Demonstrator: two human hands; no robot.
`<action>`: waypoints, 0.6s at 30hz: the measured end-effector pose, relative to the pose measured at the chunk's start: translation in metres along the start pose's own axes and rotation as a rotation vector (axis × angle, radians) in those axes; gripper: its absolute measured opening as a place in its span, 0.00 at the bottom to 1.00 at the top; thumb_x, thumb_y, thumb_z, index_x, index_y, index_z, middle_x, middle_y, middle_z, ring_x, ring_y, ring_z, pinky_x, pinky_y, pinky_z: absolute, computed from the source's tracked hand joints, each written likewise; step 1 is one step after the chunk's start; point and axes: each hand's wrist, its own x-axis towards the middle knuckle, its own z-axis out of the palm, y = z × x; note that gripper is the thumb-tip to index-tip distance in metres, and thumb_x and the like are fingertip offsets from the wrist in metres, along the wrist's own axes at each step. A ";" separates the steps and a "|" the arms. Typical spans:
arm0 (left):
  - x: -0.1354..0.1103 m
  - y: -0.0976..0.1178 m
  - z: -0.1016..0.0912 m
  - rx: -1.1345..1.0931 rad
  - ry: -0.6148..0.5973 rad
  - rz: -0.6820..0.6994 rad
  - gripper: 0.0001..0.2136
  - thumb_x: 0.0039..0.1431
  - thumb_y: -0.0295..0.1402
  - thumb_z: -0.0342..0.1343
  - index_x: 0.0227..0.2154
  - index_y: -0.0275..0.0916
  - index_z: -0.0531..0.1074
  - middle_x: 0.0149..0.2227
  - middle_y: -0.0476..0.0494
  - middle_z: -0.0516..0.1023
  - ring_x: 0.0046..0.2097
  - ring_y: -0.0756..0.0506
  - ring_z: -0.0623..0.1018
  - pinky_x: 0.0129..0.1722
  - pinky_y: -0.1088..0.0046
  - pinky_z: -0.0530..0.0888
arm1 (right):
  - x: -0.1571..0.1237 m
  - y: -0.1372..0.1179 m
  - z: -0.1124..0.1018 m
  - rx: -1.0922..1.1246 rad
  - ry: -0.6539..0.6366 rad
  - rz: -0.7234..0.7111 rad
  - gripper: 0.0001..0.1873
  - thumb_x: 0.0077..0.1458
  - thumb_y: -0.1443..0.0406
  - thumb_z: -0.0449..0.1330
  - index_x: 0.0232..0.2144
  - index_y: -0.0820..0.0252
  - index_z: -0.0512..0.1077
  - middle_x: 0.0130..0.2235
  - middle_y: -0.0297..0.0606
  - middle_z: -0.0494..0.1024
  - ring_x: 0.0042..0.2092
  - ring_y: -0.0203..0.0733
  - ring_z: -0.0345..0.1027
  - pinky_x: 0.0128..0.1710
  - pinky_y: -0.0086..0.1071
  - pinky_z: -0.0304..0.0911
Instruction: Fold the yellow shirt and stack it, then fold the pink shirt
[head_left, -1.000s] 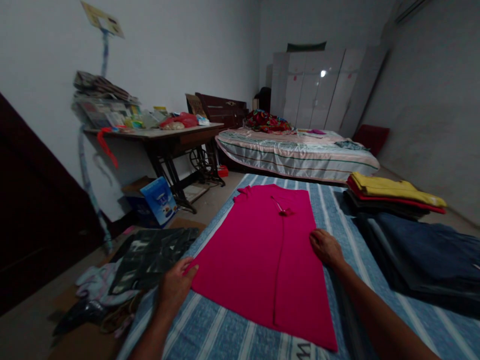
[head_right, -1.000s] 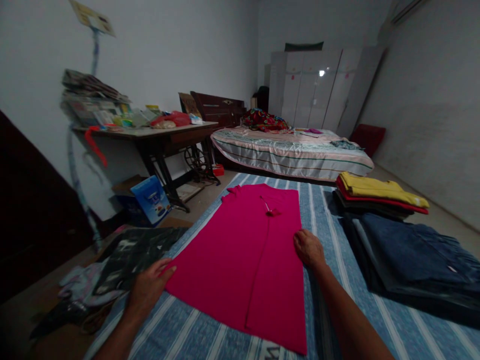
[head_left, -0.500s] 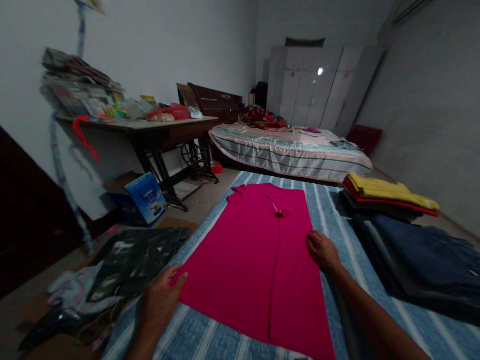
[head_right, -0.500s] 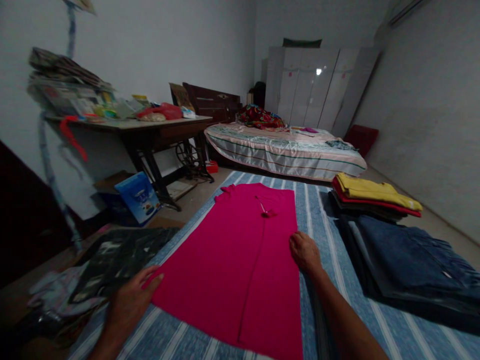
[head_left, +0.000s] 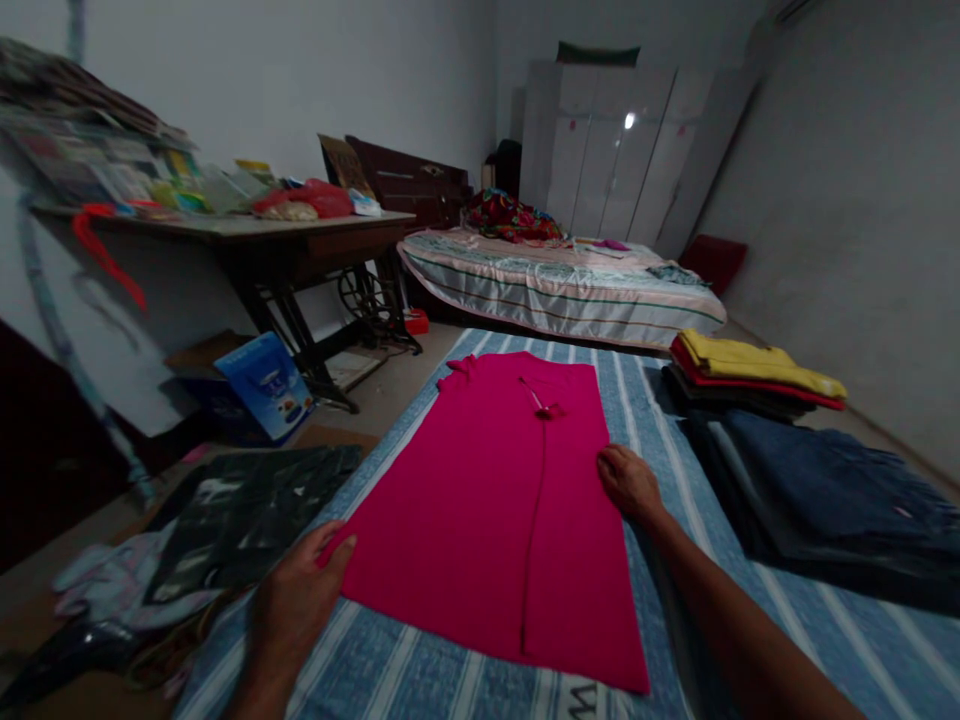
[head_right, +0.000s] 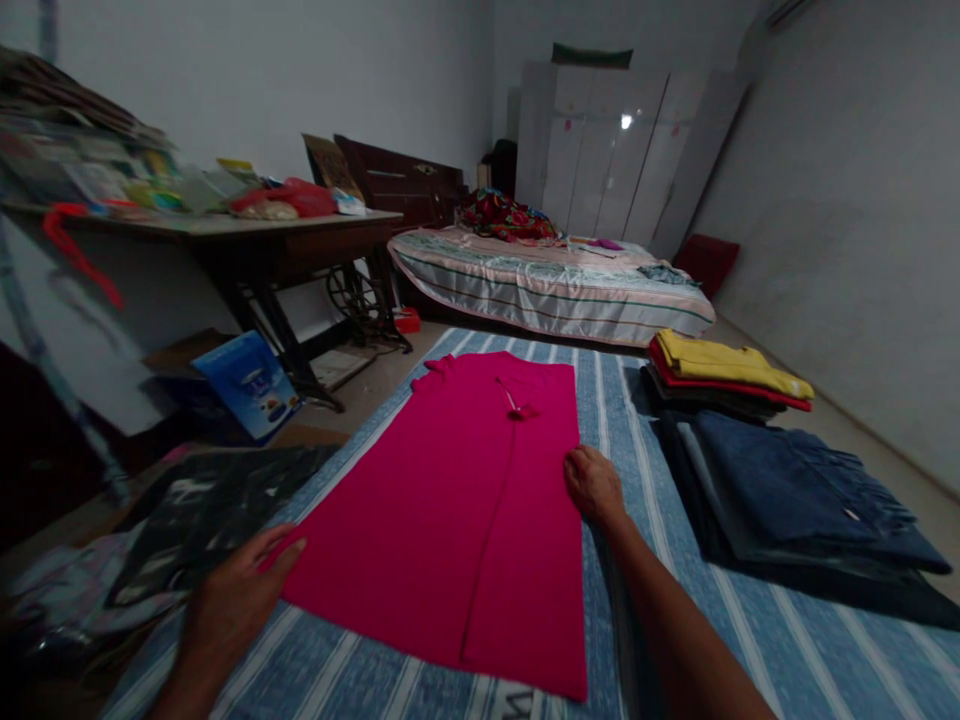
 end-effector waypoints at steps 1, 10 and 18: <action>-0.001 0.001 0.001 0.005 0.000 -0.003 0.20 0.49 0.47 0.48 0.38 0.41 0.74 0.43 0.39 0.80 0.44 0.38 0.79 0.47 0.65 0.73 | 0.000 0.000 -0.001 -0.001 -0.003 0.004 0.16 0.62 0.62 0.47 0.37 0.58 0.74 0.41 0.42 0.76 0.40 0.40 0.67 0.41 0.31 0.58; -0.005 0.008 0.006 0.051 0.036 0.014 0.19 0.51 0.45 0.49 0.40 0.41 0.74 0.44 0.43 0.79 0.45 0.40 0.78 0.49 0.65 0.73 | -0.001 0.006 -0.005 0.000 -0.026 0.017 0.16 0.62 0.62 0.48 0.38 0.59 0.75 0.41 0.43 0.76 0.42 0.41 0.67 0.42 0.31 0.57; -0.007 0.011 0.004 0.057 0.041 0.028 0.19 0.51 0.45 0.49 0.40 0.40 0.74 0.44 0.42 0.79 0.46 0.40 0.78 0.50 0.65 0.72 | -0.002 0.007 -0.004 -0.005 -0.011 0.016 0.15 0.62 0.62 0.48 0.38 0.59 0.74 0.41 0.42 0.76 0.41 0.41 0.66 0.42 0.31 0.57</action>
